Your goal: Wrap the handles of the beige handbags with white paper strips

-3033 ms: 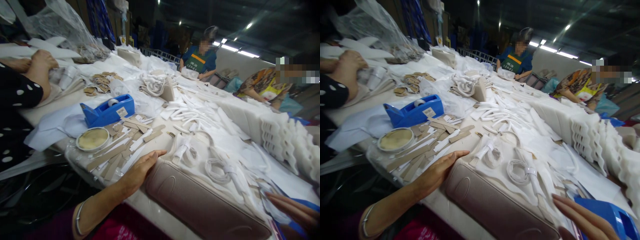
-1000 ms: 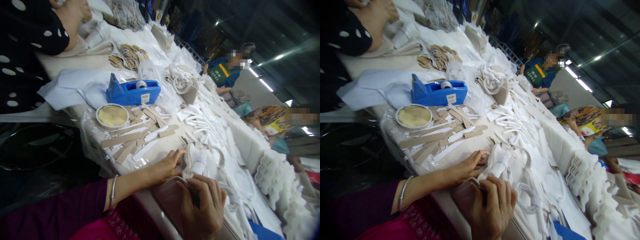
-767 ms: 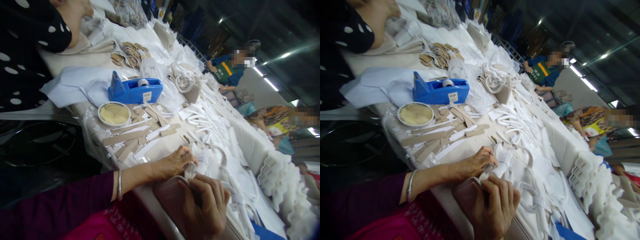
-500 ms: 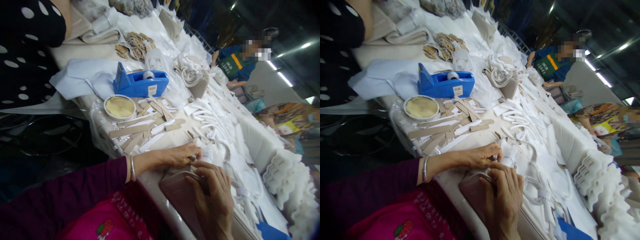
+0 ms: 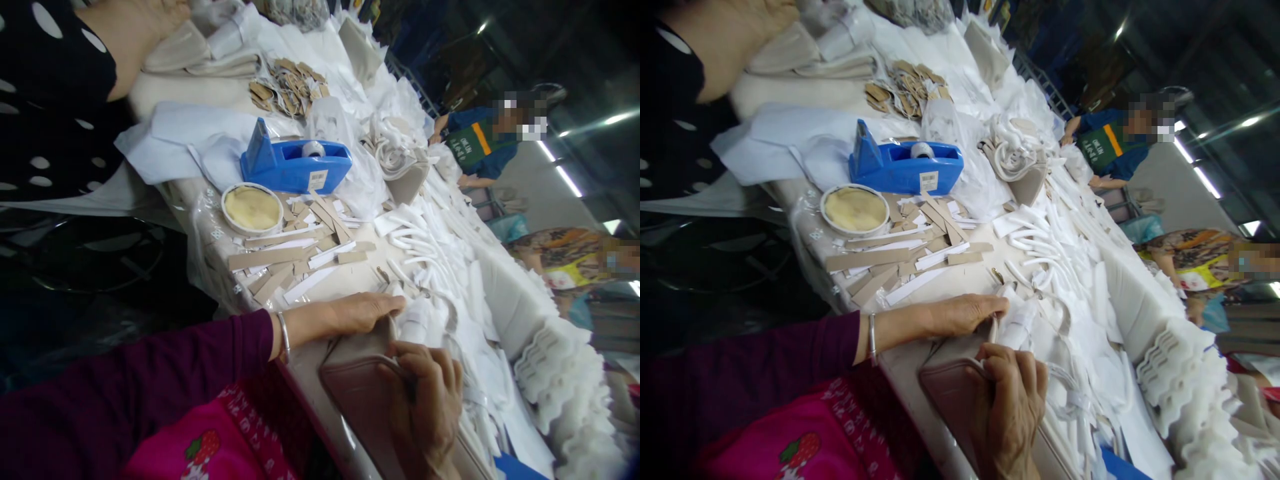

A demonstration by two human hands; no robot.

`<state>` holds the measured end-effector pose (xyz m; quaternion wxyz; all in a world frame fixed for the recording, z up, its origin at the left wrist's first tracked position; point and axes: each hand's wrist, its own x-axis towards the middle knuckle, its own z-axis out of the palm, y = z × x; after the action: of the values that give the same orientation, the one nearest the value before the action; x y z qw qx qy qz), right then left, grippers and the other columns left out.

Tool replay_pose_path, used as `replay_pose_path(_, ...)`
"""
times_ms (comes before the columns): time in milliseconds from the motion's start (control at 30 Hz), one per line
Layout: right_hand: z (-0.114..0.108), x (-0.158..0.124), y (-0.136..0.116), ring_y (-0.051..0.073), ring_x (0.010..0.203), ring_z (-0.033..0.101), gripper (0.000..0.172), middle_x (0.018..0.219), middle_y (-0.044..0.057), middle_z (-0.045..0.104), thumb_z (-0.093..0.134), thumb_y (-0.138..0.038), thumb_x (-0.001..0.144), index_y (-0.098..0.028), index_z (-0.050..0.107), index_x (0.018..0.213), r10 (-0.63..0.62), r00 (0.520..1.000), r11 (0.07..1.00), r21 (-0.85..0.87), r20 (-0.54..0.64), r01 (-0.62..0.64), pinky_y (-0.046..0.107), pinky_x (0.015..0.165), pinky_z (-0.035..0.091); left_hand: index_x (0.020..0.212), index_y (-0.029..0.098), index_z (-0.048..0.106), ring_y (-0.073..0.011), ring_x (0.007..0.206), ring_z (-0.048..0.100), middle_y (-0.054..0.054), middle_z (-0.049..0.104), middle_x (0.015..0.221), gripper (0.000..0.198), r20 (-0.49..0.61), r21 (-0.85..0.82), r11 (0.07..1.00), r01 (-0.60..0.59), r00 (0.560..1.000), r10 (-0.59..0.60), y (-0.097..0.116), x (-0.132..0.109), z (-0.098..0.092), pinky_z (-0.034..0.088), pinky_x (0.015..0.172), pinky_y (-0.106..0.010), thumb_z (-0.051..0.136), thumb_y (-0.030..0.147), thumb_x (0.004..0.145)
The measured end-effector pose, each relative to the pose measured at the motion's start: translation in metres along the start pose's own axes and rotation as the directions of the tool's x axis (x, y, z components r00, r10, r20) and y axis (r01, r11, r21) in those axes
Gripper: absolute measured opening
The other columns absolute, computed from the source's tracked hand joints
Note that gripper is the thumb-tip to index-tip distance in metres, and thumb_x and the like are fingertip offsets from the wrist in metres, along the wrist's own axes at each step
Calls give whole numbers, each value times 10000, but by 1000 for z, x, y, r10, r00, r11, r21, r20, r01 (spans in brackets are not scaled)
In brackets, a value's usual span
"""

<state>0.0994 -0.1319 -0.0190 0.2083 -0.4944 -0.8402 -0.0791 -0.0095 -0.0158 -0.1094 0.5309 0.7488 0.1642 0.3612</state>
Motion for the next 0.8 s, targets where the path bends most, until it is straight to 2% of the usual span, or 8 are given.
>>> replay_pose_path(100, 0, 0, -3, 183, 740, 491, 84, 837, 24, 636, 551, -185, 853, -200, 469, 843, -29, 999, 999, -28, -21, 28, 351, 707, 313, 931, 203, 473, -151, 846, 470, 5, 490, 905, 393, 71, -7, 996, -85, 994, 85, 5, -2, -8, 398, 776, -242, 450, -20, 608)
replay_pose_path(233, 0, 3, -5, 178, 737, 493, 95, 822, 17, 635, 544, -164, 850, -202, 462, 823, -22, 999, 999, -32, -43, 20, 355, 719, 311, 858, 192, 494, -168, 895, 470, -5, 477, 915, 301, 145, -44, 998, -55, 988, 61, 16, -3, -14, 400, 843, -260, 464, 20, 613)
replay_pose_path(367, 1, 6, -3, 170, 719, 469, 103, 792, 3, 616, 511, -138, 849, -204, 447, 801, -45, 999, 999, -3, -16, 45, 354, 725, 305, 811, 191, 449, -168, 821, 438, -8, 423, 862, 117, 18, -1, 995, 98, 995, -98, 20, 1, 1, 400, 785, -283, 505, 143, 720)
replay_pose_path(467, 2, 8, -4, 175, 713, 449, 99, 755, 2, 579, 466, -146, 865, -204, 446, 787, -32, 999, 999, 22, -12, 32, 360, 735, 303, 823, 197, 433, -161, 814, 421, 2, 411, 868, 166, -54, -18, 990, 139, 989, -140, 24, 1, 9, 391, 788, -286, 558, 297, 779)
replay_pose_path(567, 5, 5, -5, 180, 714, 445, 117, 727, 5, 544, 422, -143, 879, -202, 445, 780, -13, 997, 1000, 24, -78, 15, 363, 741, 303, 881, 200, 460, -144, 852, 430, 13, 433, 901, 204, -40, -80, 989, 121, 991, -124, 34, -4, 4, 385, 823, -267, 598, 294, 764)
replay_pose_path(700, 19, 1, 5, 183, 723, 460, 134, 724, 12, 541, 383, -125, 887, -190, 457, 796, -103, 977, 994, -38, -189, 98, 355, 742, 312, 869, 201, 499, -128, 836, 449, 13, 459, 927, 163, -11, -140, 975, 171, 985, -175, 44, -11, -2, 405, 811, -260, 555, 344, 815)
replay_pose_path(800, 27, 5, 10, 197, 775, 481, 128, 749, 25, 561, 386, -124, 876, -188, 467, 800, -128, 952, 991, -61, -278, 116, 358, 757, 325, 825, 200, 489, -153, 886, 469, -1, 494, 920, 136, -19, -52, 971, 234, 972, -236, 48, -9, 0, 422, 818, -279, 498, 335, 837)
